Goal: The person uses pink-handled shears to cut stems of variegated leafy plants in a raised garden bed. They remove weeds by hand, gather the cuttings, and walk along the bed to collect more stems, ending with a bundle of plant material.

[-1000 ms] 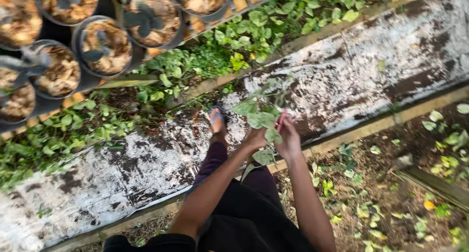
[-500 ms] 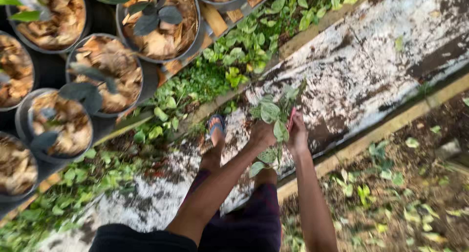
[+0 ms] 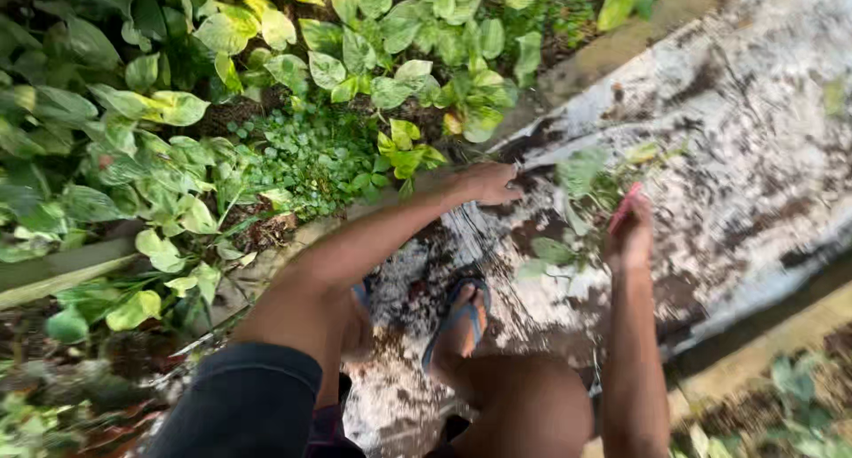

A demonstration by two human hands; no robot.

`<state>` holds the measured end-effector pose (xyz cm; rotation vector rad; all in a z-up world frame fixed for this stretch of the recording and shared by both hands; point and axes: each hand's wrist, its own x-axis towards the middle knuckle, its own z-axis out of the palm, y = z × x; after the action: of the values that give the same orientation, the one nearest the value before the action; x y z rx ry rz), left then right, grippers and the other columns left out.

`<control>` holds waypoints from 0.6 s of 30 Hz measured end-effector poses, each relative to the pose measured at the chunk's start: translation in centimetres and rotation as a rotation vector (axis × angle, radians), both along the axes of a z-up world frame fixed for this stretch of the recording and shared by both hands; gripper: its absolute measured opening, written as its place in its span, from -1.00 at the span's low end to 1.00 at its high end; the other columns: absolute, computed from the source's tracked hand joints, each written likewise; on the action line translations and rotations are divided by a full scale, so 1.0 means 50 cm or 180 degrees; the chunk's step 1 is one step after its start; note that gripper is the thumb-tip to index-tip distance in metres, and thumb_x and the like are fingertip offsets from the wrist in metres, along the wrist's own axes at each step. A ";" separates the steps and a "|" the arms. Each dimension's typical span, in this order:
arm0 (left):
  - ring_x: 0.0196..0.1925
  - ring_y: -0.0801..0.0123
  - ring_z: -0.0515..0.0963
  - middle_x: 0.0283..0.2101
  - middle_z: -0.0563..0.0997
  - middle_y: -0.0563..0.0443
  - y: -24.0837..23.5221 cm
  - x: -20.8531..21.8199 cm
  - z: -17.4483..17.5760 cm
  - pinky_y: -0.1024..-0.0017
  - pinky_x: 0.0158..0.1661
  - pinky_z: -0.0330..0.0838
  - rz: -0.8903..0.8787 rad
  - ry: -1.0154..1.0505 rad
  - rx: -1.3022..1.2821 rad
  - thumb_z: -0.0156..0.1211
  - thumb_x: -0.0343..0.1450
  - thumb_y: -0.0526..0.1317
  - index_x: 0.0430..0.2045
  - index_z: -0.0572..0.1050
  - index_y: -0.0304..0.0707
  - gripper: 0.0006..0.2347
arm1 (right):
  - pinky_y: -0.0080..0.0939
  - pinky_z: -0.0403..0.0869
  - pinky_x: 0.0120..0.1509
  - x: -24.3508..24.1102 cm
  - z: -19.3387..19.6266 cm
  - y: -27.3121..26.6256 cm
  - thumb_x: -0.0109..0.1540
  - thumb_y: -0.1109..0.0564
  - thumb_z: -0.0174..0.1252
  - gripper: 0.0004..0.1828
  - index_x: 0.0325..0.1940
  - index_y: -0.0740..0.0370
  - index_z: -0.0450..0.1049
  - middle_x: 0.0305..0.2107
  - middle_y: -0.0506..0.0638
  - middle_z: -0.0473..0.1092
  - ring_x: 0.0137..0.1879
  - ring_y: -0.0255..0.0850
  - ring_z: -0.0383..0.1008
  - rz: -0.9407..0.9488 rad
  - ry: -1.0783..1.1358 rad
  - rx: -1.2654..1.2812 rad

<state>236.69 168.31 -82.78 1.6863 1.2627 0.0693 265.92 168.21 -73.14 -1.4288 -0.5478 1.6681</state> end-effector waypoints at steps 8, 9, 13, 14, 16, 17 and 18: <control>-0.16 0.15 0.53 -0.08 0.55 -0.24 0.041 -0.249 0.111 0.20 -0.22 0.48 -0.0492 0.0803 0.0815 0.21 0.37 -0.47 -0.03 0.58 -0.25 -0.71 | -0.11 0.63 0.01 0.053 -0.338 0.068 0.38 0.13 0.14 -0.92 -0.14 0.01 0.34 -0.20 -0.12 0.43 -0.09 -0.23 0.45 0.0168 -0.0183 0.0560; -0.15 0.17 0.59 -0.07 0.57 -0.23 0.051 -0.280 0.153 0.30 -0.20 0.55 -0.0153 0.0785 0.0408 0.12 0.37 -0.54 0.14 0.45 -0.22 -0.58 | -0.08 0.53 -0.09 0.062 -0.337 0.057 0.47 0.03 0.13 -0.83 -0.15 0.04 0.31 -0.27 -0.08 0.32 -0.17 -0.18 0.31 0.0613 -0.1045 0.0337; -0.14 0.16 0.56 -0.08 0.55 -0.21 0.030 -0.403 0.304 0.33 -0.15 0.54 0.0567 0.0878 0.1723 0.28 0.31 -0.39 0.00 0.50 -0.30 -0.65 | -0.10 0.43 0.07 0.128 -0.291 0.019 0.49 0.08 0.07 -0.91 -0.03 0.11 0.40 -0.10 -0.01 0.43 0.06 -0.23 0.39 0.1986 -0.2468 0.0795; -0.13 0.15 0.54 -0.13 0.58 -0.22 0.004 -0.412 0.318 0.31 -0.12 0.51 0.0627 0.0849 0.2006 0.35 0.30 -0.32 -0.05 0.53 -0.31 -0.67 | -0.10 0.44 0.19 0.159 -0.268 0.020 0.46 0.15 0.05 -0.90 -0.04 0.23 0.41 -0.02 0.08 0.47 0.17 -0.18 0.42 0.2450 -0.2726 0.1262; -0.23 0.25 0.59 -0.15 0.55 -0.25 -0.022 -0.469 0.349 0.35 -0.22 0.58 0.0862 0.1484 0.1192 0.16 0.50 -0.23 -0.13 0.48 -0.39 -0.82 | -0.20 0.42 0.34 0.217 -0.216 0.073 0.36 0.37 0.01 -0.77 0.10 0.27 0.32 -0.07 0.10 0.42 0.20 -0.16 0.41 0.2604 -0.1558 0.1781; -0.20 0.26 0.59 -0.15 0.58 -0.25 -0.044 -0.491 0.352 0.31 -0.16 0.59 0.0748 0.1853 0.0951 0.12 0.55 -0.13 -0.21 0.51 -0.39 -0.77 | -0.21 0.42 0.32 0.237 -0.195 0.104 0.37 0.36 0.02 -0.78 0.10 0.27 0.33 -0.08 0.09 0.42 0.19 -0.17 0.41 0.2567 -0.1760 0.1775; -0.17 0.26 0.58 -0.15 0.61 -0.24 -0.060 -0.516 0.355 0.28 -0.10 0.60 0.0622 0.2242 0.0720 0.08 0.59 -0.04 -0.28 0.54 -0.39 -0.69 | -0.21 0.43 0.31 0.254 -0.171 0.132 0.38 0.35 0.03 -0.79 0.09 0.27 0.33 -0.08 0.09 0.42 0.18 -0.17 0.42 0.2536 -0.2136 0.1744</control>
<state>210.88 165.29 -65.03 1.8445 2.0018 -0.3015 278.63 174.80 -81.67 -1.3954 -1.9874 1.3473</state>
